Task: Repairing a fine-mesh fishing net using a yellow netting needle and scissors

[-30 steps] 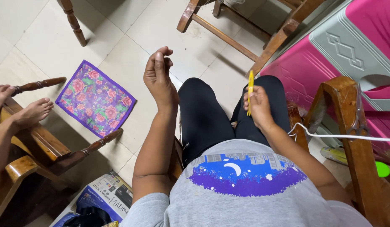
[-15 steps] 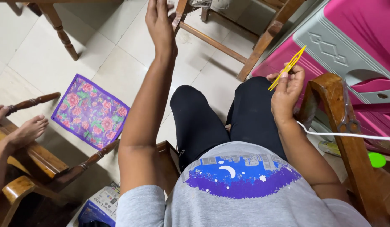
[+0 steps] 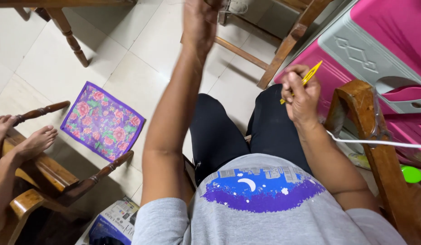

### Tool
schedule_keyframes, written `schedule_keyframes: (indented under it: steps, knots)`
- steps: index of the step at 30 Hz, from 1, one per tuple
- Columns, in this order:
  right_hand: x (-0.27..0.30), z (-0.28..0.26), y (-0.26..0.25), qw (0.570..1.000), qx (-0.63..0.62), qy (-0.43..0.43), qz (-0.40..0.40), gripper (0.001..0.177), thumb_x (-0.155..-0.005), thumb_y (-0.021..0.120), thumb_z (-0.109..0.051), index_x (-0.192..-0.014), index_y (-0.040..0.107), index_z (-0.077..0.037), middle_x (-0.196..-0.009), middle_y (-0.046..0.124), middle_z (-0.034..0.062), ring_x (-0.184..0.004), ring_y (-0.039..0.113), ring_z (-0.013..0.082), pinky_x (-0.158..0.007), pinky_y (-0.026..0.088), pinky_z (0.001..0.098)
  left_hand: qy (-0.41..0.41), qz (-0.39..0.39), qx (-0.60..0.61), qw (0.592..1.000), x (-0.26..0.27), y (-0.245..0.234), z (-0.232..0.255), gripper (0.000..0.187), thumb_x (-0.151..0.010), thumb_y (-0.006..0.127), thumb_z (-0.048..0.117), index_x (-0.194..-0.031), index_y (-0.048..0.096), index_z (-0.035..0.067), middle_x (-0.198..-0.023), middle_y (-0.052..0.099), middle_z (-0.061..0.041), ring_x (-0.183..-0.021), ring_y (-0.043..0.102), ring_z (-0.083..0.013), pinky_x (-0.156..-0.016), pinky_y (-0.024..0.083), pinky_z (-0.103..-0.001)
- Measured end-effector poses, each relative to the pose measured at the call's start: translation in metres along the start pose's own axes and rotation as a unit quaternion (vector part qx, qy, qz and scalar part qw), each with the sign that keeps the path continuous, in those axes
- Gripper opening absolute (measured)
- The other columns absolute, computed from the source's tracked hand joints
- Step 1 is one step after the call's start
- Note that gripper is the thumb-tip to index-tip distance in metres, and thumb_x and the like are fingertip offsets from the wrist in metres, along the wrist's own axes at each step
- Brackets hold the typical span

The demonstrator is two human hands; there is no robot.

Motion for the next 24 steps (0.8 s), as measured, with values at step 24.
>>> schedule_keyframes:
  steps: [24]
  knots:
    - [-0.046,-0.071,-0.066,0.986,-0.11,-0.042,0.12,0.028,-0.105,0.053,-0.038,-0.09,0.06,-0.015,-0.081,0.059,0.001,-0.05,0.036,0.0061,-0.047,0.029,0.0219,-0.002,-0.026,0.174,0.984,0.053,-0.001,0.027,0.013,-0.099,0.071,0.017,-0.109,0.066,0.011,-0.097,0.07,-0.009,-0.095,0.066,-0.0199,-0.084,0.057,-0.039]
Point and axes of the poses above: each hand's wrist, its own x-axis away from the middle knuckle, its own y-axis out of the palm, z = x × y, the point moved 8 cm from there along -x, towards the middle knuckle
